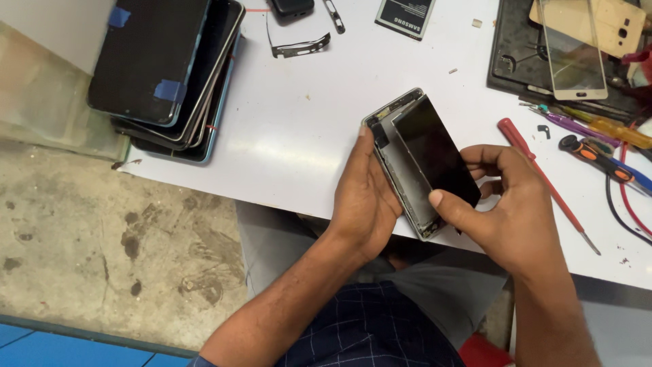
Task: The person disassembles a white smartphone on a workbench. They remove the back cover, detach the motherboard and battery, and separate the screen assembly from the frame using a red screwdriver. The components are laid out on the table.
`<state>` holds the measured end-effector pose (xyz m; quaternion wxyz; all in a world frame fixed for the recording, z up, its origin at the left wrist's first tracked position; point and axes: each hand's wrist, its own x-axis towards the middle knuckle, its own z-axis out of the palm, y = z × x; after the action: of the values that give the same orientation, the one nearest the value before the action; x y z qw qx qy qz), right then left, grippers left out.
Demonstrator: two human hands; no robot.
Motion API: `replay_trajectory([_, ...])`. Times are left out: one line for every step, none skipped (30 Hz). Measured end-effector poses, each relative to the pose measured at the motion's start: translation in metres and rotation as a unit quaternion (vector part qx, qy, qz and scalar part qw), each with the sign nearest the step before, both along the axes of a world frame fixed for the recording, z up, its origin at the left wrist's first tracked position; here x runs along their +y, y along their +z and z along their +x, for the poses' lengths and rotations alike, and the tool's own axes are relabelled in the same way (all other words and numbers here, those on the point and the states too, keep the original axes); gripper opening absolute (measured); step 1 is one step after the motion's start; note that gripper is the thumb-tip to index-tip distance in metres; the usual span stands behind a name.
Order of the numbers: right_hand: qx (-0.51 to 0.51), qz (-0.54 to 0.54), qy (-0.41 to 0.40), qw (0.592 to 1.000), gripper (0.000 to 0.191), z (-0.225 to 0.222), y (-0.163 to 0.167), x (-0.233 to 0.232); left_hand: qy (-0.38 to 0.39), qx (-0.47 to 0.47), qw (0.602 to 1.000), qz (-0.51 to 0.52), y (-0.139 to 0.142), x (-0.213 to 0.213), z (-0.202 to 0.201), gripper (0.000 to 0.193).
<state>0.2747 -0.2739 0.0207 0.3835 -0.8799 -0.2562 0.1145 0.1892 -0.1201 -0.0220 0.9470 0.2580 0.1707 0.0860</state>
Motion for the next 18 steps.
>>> replay_trajectory([0.006,0.0,-0.001,1.0,0.061,0.0,0.0,0.0,0.0,0.0,1.0,-0.002,0.0,0.0,0.0,0.064])
replay_trajectory([-0.002,0.009,0.004,1.0,0.062,-0.001,0.0,0.001,-0.001,0.0,1.0,-0.003,-0.001,0.0,0.0,0.064])
replay_trajectory([-0.011,0.018,0.008,1.0,0.063,-0.002,-0.001,0.002,-0.002,0.0,1.0,-0.004,-0.001,0.0,0.0,0.064])
replay_trajectory([-0.019,0.027,0.013,0.999,0.063,-0.005,0.0,0.002,0.0,0.001,1.0,-0.005,-0.001,0.0,0.0,0.063])
replay_trajectory([-0.056,0.016,0.014,0.998,0.067,-0.008,-0.001,0.003,0.002,0.001,1.0,-0.006,-0.002,0.0,0.0,0.062])
replay_trajectory([-0.094,0.007,0.015,0.995,0.072,-0.011,-0.002,0.005,0.003,0.0,1.0,-0.005,-0.003,0.001,0.001,0.062])
replay_trajectory([-0.131,-0.002,0.016,0.991,0.076,-0.015,-0.002,0.006,0.005,-0.002,1.0,-0.008,-0.003,0.001,0.001,0.061])
replay_trajectory([-0.155,-0.004,0.022,0.988,0.076,-0.017,-0.003,0.007,0.007,-0.003,1.0,-0.011,-0.004,0.001,0.001,0.061])
replay_trajectory([-0.18,-0.005,0.028,0.983,0.075,-0.02,-0.004,0.008,0.008,-0.004,1.0,-0.014,-0.005,0.0,0.0,0.06])
replay_trajectory([-0.204,-0.007,0.034,0.978,0.074,-0.022,-0.005,0.008,0.009,-0.007,1.0,-0.016,-0.006,0.001,0.0,0.06])
replay_trajectory([-0.201,-0.009,0.03,0.979,0.074,-0.023,-0.006,0.008,0.009,-0.009,1.0,-0.017,-0.007,0.001,0.0,0.06])
replay_trajectory([-0.198,-0.011,0.025,0.98,0.073,-0.025,-0.007,0.008,0.01,-0.011,1.0,-0.019,-0.007,0.001,0.0,0.06])
replay_trajectory([-0.196,-0.013,0.02,0.98,0.072,-0.025,-0.008,0.007,0.011,-0.015,1.0,-0.015,-0.008,0.0,0.0,0.061])
replay_trajectory([-0.182,0.004,0.023,0.983,0.07,-0.025,-0.01,0.006,0.012,-0.018,1.0,-0.011,-0.007,0.0,0.001,0.062])
replay_trajectory([-0.167,0.021,0.026,0.985,0.067,-0.023,-0.012,0.004,0.013,-0.021,1.0,-0.008,-0.007,0.0,0.001,0.063])
replay_trajectory([-0.152,0.037,0.029,0.987,0.064,-0.021,-0.013,0.002,0.009,-0.02,1.0,-0.006,-0.007,0.0,0.001,0.063])
replay_trajectory([-0.102,0.061,0.024,0.993,0.062,-0.019,-0.015,-0.001,0.005,-0.019,1.0,-0.005,-0.006,0.0,0.001,0.063])
replay_trajectory([-0.051,0.084,0.019,0.995,0.059,-0.015,-0.016,-0.005,0.002,-0.017,1.0,-0.004,-0.005,-0.001,0.0,0.063])
